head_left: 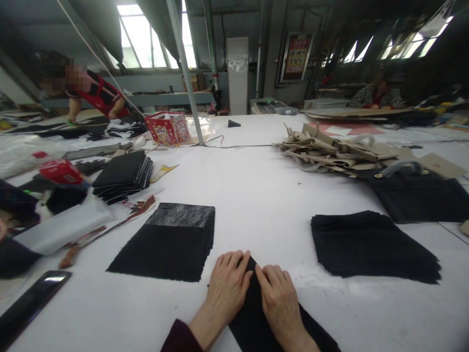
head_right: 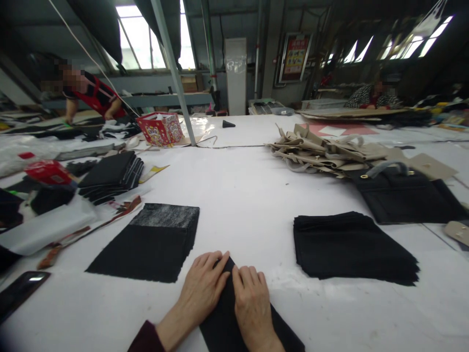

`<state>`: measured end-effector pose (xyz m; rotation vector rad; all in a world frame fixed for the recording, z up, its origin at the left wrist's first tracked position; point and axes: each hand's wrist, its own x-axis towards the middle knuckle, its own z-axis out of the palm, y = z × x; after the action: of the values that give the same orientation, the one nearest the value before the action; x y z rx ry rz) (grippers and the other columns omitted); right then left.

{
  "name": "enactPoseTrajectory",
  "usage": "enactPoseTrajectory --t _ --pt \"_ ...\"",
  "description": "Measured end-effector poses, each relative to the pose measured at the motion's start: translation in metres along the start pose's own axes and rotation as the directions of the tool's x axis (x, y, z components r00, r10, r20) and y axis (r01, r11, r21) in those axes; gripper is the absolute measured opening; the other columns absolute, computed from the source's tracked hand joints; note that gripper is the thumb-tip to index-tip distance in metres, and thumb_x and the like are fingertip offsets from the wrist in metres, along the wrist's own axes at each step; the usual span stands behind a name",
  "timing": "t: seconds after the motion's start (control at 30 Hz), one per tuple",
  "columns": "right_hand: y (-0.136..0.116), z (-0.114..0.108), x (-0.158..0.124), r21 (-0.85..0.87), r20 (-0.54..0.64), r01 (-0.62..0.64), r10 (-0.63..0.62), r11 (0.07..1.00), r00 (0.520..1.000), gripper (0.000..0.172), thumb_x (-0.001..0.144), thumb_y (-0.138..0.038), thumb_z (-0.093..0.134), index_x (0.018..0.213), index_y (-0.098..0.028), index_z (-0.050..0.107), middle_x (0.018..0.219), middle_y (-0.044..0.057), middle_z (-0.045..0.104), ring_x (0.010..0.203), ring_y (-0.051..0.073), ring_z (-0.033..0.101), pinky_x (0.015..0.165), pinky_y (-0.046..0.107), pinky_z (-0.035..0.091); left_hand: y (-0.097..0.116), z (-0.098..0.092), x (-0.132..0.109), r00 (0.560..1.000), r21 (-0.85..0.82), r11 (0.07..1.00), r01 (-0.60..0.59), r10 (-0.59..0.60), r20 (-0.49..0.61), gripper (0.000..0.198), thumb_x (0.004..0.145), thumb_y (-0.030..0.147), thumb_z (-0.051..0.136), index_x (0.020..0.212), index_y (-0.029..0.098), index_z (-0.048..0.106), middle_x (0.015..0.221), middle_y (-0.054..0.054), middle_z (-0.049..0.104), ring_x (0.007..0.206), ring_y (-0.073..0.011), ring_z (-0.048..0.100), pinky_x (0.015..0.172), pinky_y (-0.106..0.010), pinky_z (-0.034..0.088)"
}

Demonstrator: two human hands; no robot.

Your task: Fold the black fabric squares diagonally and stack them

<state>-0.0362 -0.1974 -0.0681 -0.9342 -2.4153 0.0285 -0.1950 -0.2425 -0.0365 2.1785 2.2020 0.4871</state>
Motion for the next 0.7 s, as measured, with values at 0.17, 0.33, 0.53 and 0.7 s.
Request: enactPoseTrajectory --t 0.17,0.33,0.53,0.7 --pt "-0.001 -0.001 0.001 -0.017 -0.008 0.002 -0.002 1.0 1.0 0.031 0.092 -0.006 0.042 0.116 -0.012 0.06 0.088 0.007 0.056 0.082 0.022 0.047 0.073 0.037 0.036 -0.003 -0.013 0.004 0.996 0.028 1.0 -0.013 0.016 -0.084 0.044 0.094 0.023 0.049 0.138 0.02 0.048 0.135 -0.008 0.054 0.118 -0.025 0.049 0.104 -0.044 0.038" --pt "-0.003 -0.002 0.005 -0.053 -0.003 -0.007 0.007 0.999 1.0 0.03 0.091 -0.005 0.042 0.113 -0.013 0.061 0.086 0.007 0.056 0.08 0.022 0.048 0.072 0.035 0.035 -0.004 -0.008 0.003 0.98 0.036 0.979 -0.2 0.2 0.014 0.044 0.09 0.012 0.046 0.133 0.02 0.052 0.133 -0.003 0.058 0.124 -0.0215 0.047 0.111 -0.038 0.03" --pt "0.004 -0.001 0.023 -0.035 0.02 -0.06 0.061 0.998 0.998 0.027 0.093 -0.011 0.047 0.115 -0.019 0.061 0.087 0.005 0.057 0.082 0.019 0.052 0.072 0.032 0.036 -0.018 -0.008 0.023 0.947 0.16 0.934 -0.32 0.311 0.078 0.043 0.091 0.016 0.045 0.134 0.017 0.051 0.133 -0.006 0.057 0.136 -0.0234 0.037 0.119 -0.042 0.017" --pt "0.013 -0.001 0.022 0.098 -0.019 -0.099 0.101 0.99 0.995 0.027 0.096 -0.013 0.042 0.114 -0.019 0.061 0.087 0.006 0.057 0.082 0.018 0.052 0.071 0.031 0.038 -0.017 -0.017 0.029 0.94 0.166 0.926 -0.34 0.327 0.101 0.049 0.089 0.013 0.047 0.138 0.018 0.045 0.13 -0.006 0.057 0.131 -0.0218 0.042 0.119 -0.042 0.015"
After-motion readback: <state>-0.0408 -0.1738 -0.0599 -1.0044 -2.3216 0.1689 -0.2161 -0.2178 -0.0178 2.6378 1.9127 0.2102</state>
